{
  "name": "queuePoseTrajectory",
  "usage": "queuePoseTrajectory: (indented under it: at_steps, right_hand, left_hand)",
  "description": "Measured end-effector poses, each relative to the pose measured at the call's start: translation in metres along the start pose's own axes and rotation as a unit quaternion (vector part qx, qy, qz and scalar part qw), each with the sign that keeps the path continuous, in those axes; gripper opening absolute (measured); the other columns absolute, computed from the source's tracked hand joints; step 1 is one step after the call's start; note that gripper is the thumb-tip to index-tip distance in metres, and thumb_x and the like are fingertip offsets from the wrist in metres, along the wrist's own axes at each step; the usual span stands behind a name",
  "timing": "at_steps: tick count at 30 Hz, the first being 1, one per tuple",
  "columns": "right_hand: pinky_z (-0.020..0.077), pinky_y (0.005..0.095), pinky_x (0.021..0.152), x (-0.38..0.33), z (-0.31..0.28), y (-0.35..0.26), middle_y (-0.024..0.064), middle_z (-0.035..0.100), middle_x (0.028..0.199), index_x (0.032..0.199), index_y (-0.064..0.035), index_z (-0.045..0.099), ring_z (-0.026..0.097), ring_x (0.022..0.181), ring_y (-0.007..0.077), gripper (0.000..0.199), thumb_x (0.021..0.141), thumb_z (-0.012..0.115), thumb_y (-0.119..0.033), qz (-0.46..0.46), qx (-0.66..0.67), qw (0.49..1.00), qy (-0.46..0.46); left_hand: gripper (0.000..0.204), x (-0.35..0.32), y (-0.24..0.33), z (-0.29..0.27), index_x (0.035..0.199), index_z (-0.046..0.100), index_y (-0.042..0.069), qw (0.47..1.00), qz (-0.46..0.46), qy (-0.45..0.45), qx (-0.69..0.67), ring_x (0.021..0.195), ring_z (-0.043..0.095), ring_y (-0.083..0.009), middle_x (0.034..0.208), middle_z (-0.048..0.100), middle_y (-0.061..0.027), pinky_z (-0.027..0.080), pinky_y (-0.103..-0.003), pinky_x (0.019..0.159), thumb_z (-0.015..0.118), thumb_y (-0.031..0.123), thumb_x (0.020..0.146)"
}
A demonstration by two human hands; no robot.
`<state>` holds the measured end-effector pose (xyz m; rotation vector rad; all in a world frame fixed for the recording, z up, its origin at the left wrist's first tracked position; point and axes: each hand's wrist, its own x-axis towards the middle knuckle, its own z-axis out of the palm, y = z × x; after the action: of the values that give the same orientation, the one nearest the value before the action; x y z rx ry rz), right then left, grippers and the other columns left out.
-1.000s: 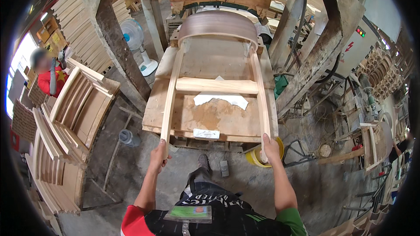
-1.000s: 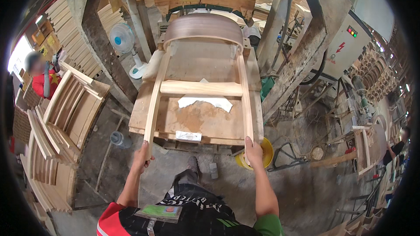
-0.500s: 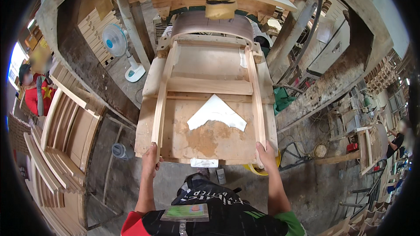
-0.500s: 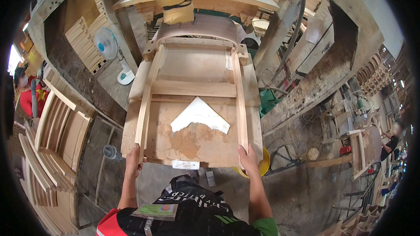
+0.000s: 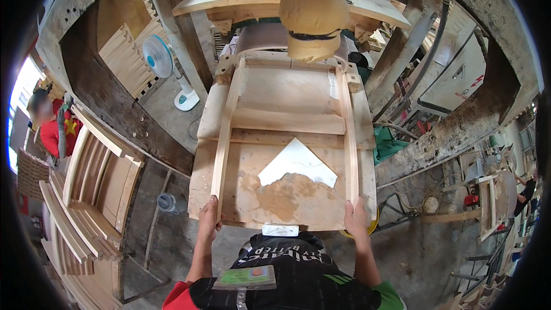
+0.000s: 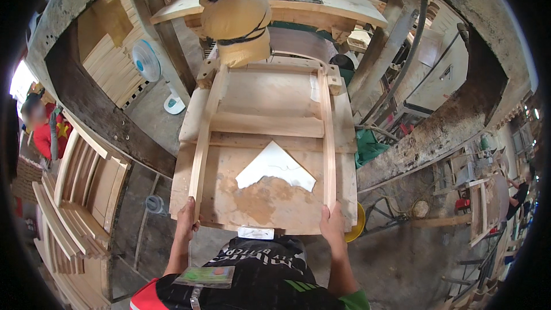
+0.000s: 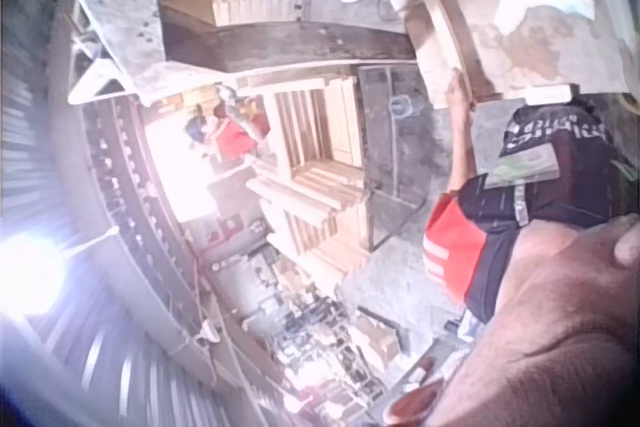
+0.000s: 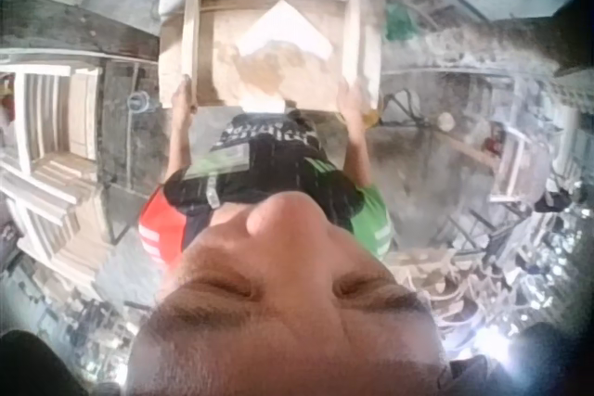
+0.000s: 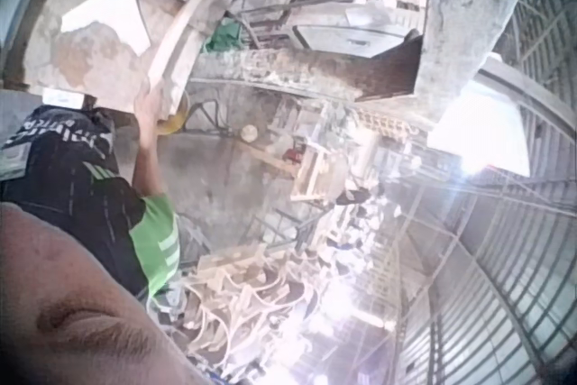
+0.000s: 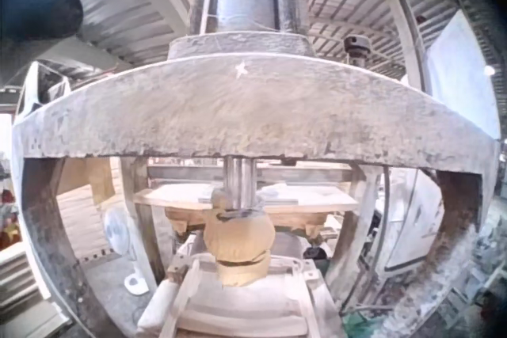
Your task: The person repeatedly picks up wooden chair frames and curved backrest pieces, places them on a workbench, and passes them to a coworker. The person handles multiple chair frames and backrests one at a time in a repetitive loop.
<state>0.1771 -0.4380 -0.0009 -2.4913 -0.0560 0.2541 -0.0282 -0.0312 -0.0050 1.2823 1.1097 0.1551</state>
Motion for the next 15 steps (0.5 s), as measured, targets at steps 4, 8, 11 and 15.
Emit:
queuePoseTrajectory:
  at_steps: [4, 8, 11, 15]
  right_hand:
    - [0.0496, 0.0569, 0.089, 0.0018, 0.0028, 0.0028, 0.0343, 0.067, 0.109, 0.135, -0.0024, 0.048, 0.064, 0.103, 0.0535, 0.042, 0.104, 0.053, -0.030, -0.019, 0.030, 0.999, 0.010]
    - [0.0501, 0.0566, 0.085, 0.0019, 0.0057, 0.0052, 0.0341, 0.067, 0.104, 0.132, -0.0007, 0.049, 0.064, 0.100, 0.0540, 0.040, 0.103, 0.055, -0.027, -0.017, 0.033, 0.999, 0.019]
    - [0.0486, 0.0590, 0.087, 0.0041, 0.0060, 0.0065, 0.0340, 0.066, 0.108, 0.132, -0.0012, 0.047, 0.063, 0.103, 0.0549, 0.040, 0.102, 0.057, -0.026, -0.012, 0.042, 0.999, 0.006]
    - [0.0488, 0.0590, 0.086, 0.0030, 0.0085, 0.0057, 0.0340, 0.067, 0.106, 0.132, -0.0014, 0.048, 0.063, 0.101, 0.0548, 0.041, 0.101, 0.060, -0.025, -0.028, 0.049, 0.998, 0.022]
  left_hand:
    - [0.061, 0.0014, 0.0005, -0.0019, 0.094, 0.064, 0.004, 1.000, -0.006, -0.001, 0.017, 0.040, 0.049, -0.0120, 0.062, 0.059, -0.0069, 0.035, -0.028, 0.034, 0.052, 0.063, 0.101]
    - [0.062, 0.0029, 0.0041, -0.0021, 0.099, 0.063, 0.004, 0.999, -0.012, -0.013, 0.033, 0.040, 0.049, -0.0124, 0.063, 0.060, -0.0075, 0.034, -0.028, 0.034, 0.050, 0.065, 0.101]
    - [0.062, 0.0037, 0.0048, -0.0023, 0.099, 0.063, 0.005, 0.999, -0.013, -0.019, 0.036, 0.040, 0.049, -0.0128, 0.064, 0.060, -0.0077, 0.034, -0.028, 0.034, 0.050, 0.065, 0.102]
    - [0.062, 0.0017, 0.0065, -0.0018, 0.099, 0.063, 0.005, 0.999, -0.008, -0.021, 0.038, 0.040, 0.049, -0.0129, 0.064, 0.060, -0.0074, 0.034, -0.028, 0.034, 0.050, 0.065, 0.101]
